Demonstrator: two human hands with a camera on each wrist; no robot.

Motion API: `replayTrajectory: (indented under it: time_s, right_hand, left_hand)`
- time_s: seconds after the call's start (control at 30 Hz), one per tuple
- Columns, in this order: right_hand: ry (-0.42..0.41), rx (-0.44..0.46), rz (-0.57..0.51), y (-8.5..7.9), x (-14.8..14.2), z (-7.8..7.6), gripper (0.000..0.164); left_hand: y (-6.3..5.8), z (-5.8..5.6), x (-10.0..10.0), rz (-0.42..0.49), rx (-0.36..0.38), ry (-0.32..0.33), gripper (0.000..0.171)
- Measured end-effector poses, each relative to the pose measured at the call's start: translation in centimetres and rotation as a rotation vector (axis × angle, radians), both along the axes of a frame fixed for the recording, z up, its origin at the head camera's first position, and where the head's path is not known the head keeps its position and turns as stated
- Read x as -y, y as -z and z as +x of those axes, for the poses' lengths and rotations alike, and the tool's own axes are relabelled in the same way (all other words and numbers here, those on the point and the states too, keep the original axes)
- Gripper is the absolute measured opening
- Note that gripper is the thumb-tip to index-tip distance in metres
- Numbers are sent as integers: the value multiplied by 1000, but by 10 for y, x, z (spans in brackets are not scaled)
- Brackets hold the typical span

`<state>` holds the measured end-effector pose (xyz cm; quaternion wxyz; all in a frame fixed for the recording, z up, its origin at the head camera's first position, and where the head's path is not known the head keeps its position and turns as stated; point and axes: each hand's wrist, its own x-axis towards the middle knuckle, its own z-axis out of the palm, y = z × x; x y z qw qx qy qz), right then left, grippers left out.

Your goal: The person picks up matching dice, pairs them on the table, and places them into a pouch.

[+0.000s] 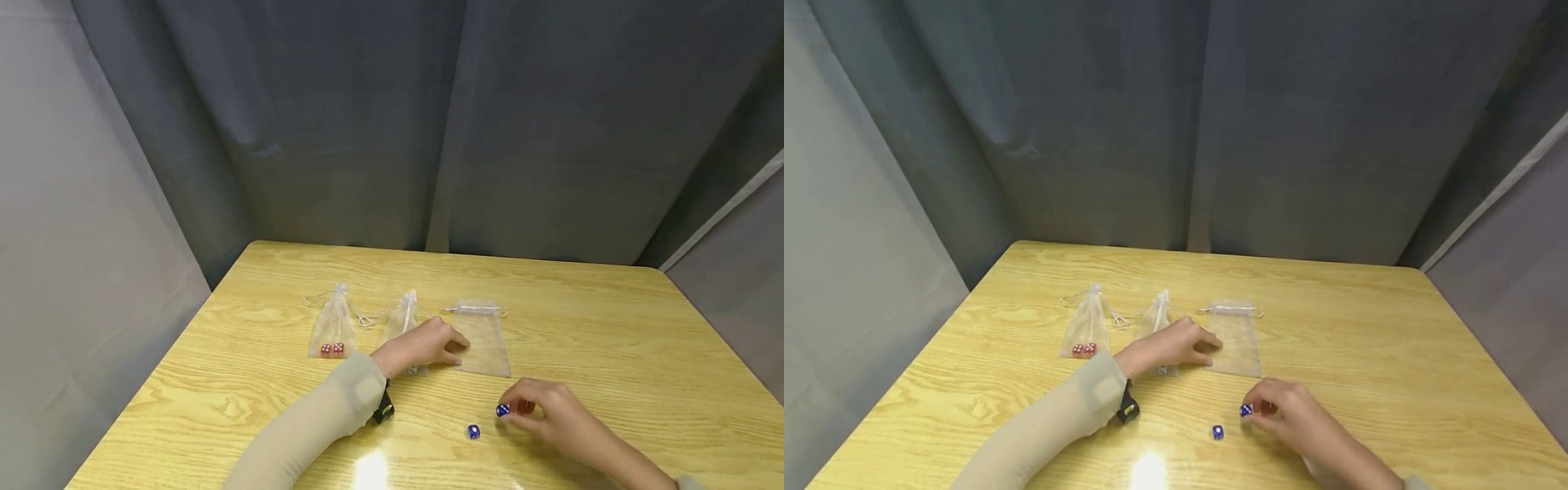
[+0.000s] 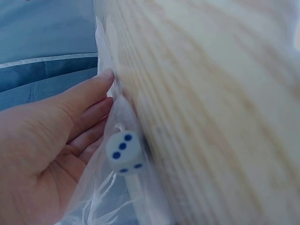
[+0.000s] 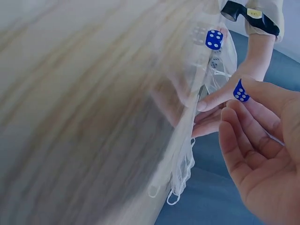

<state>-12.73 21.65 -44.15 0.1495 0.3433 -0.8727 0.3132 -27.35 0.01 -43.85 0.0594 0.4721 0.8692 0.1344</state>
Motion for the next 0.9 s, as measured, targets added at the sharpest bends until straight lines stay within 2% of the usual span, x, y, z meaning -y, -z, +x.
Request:
replayTrajectory:
  time_s: [0.17,0.5,0.8,0.9]
  right_hand:
    - [-35,85,23,-1,3,1,18]
    - [-41,253,128,-3,7,1,8]
    - [-69,244,171,1,10,0,8]
    - [-66,269,189,1,11,-1,8]
  left_hand:
    - [1,-1,0,4,-2,6,35]
    - [0,-2,0,-12,-11,2,36]
    - [0,-2,0,-12,-18,4,36]
    - [1,-2,1,-12,-17,6,36]
